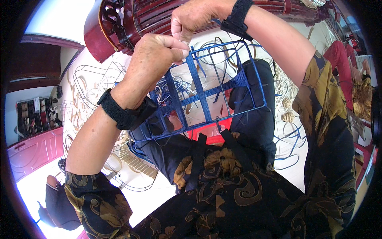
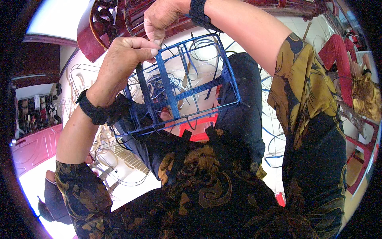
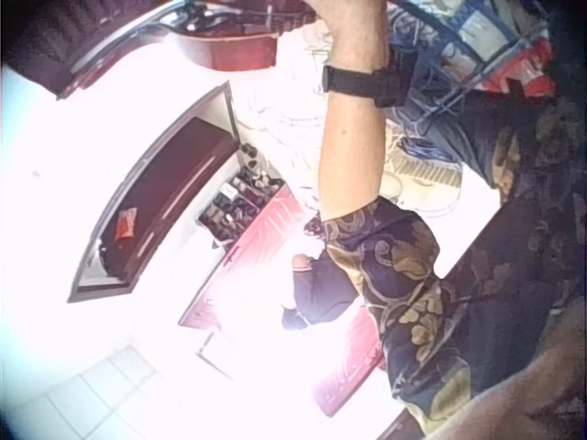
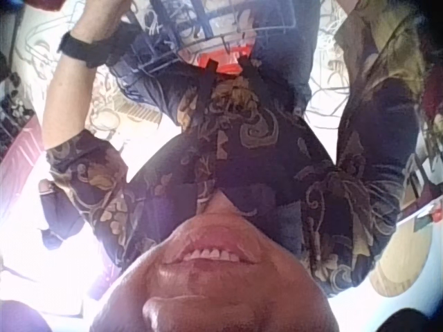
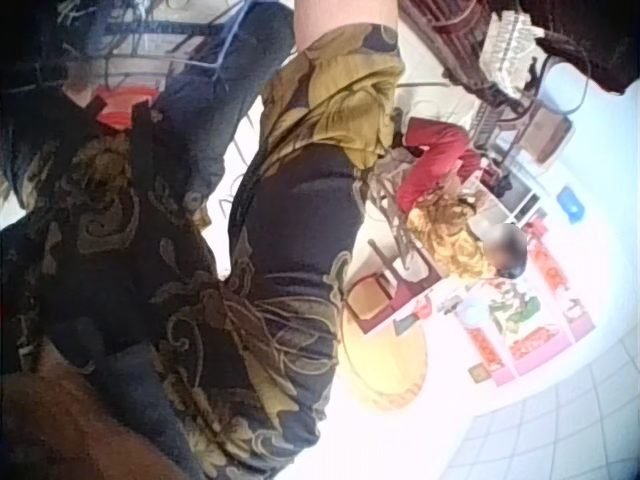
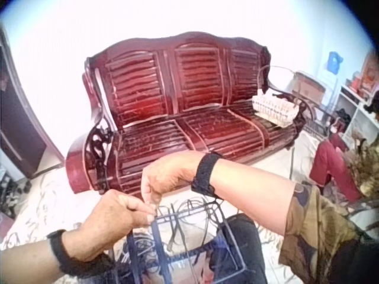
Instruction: The person weaves blue plastic straps through a metal frame to create a basket, pulling the straps tight and securing them around the wire structure by hand.
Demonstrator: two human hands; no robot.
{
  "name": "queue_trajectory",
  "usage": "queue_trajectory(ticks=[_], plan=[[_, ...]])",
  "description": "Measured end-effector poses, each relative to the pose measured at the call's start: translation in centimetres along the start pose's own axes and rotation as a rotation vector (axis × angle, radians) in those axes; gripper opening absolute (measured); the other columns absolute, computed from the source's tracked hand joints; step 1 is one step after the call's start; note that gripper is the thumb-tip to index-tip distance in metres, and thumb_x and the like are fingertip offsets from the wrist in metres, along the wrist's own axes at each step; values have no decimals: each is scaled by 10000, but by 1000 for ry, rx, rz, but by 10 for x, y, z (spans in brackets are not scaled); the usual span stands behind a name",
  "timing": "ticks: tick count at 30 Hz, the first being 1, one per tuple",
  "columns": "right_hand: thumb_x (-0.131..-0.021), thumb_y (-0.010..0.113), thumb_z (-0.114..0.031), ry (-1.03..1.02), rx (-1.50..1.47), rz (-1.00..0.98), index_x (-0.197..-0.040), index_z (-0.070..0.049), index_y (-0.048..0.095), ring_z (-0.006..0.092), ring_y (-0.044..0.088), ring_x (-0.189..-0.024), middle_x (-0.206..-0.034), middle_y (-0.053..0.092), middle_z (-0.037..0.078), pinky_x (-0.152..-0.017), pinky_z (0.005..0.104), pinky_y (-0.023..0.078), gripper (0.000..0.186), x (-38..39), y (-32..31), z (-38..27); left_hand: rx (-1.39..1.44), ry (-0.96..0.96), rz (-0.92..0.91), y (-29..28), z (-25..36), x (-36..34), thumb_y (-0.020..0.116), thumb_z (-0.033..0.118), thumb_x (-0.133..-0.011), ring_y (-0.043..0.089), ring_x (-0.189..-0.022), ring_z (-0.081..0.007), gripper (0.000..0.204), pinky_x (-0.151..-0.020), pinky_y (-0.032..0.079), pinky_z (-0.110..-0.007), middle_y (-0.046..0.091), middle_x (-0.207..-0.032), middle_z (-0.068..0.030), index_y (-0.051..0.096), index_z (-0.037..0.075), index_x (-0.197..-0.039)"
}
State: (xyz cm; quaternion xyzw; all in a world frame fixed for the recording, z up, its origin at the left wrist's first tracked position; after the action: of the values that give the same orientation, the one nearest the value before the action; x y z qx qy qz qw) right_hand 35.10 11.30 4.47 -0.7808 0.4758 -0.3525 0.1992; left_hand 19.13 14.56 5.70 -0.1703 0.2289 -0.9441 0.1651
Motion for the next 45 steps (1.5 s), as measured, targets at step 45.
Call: queue_trajectory(ticks=[45], plan=[[-922, 698, -218, -99, 74, 763, -1012, -13, 692, 339, 681, -897, -978, 681, 164, -804, 420, 542, 224, 174, 97, -94, 44, -300, -524, -4, -5, -27, 654, 198, -967, 748, -751, -160, 174, -444, 438, -343, 774, -847, -116, 729, 46, -1008]])
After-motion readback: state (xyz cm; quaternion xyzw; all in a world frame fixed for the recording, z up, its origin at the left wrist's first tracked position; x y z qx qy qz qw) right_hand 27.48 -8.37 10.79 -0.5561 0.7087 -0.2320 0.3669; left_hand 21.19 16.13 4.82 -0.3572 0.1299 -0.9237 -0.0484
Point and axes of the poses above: each hand's wrist, its own x-axis away from the middle knuckle, its own y-axis out of the palm, z = x × y, the point moved 4 cm from there along -x, towards the middle knuckle
